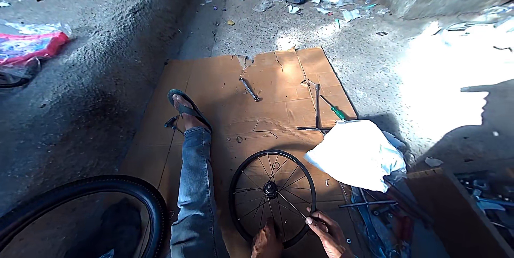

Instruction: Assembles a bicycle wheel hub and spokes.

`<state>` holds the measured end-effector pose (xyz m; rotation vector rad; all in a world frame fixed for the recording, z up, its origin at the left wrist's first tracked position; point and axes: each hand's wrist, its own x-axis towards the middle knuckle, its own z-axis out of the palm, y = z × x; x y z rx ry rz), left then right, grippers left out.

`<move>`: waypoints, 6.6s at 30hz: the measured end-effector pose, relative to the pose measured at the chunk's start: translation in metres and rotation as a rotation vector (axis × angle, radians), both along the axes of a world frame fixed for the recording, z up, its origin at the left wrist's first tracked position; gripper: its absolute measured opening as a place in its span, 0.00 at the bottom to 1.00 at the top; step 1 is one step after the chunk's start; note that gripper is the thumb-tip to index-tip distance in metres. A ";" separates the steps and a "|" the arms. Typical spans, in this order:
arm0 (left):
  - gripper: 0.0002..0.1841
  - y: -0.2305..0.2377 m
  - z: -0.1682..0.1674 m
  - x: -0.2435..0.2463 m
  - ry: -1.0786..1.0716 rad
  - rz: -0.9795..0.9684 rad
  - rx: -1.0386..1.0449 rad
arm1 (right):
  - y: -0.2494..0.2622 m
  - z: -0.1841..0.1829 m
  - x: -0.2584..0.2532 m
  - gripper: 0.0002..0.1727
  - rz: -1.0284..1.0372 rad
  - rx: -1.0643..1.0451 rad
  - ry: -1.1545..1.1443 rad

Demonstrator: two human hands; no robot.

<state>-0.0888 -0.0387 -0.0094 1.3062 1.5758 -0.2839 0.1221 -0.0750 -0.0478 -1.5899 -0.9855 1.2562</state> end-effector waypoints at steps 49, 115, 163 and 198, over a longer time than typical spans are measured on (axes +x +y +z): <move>0.08 0.002 -0.031 0.001 -0.830 0.652 -0.051 | -0.007 -0.001 0.009 0.21 -0.177 0.049 0.151; 0.10 0.008 -0.036 0.053 -0.865 1.068 0.023 | -0.017 -0.033 0.014 0.07 -0.012 0.300 -0.547; 0.09 0.004 -0.049 0.055 -0.926 0.961 -0.034 | -0.028 -0.023 0.007 0.08 0.015 0.043 -0.246; 0.10 0.006 -0.047 0.053 -0.895 0.946 -0.056 | -0.024 -0.019 0.006 0.07 -0.086 -0.007 -0.051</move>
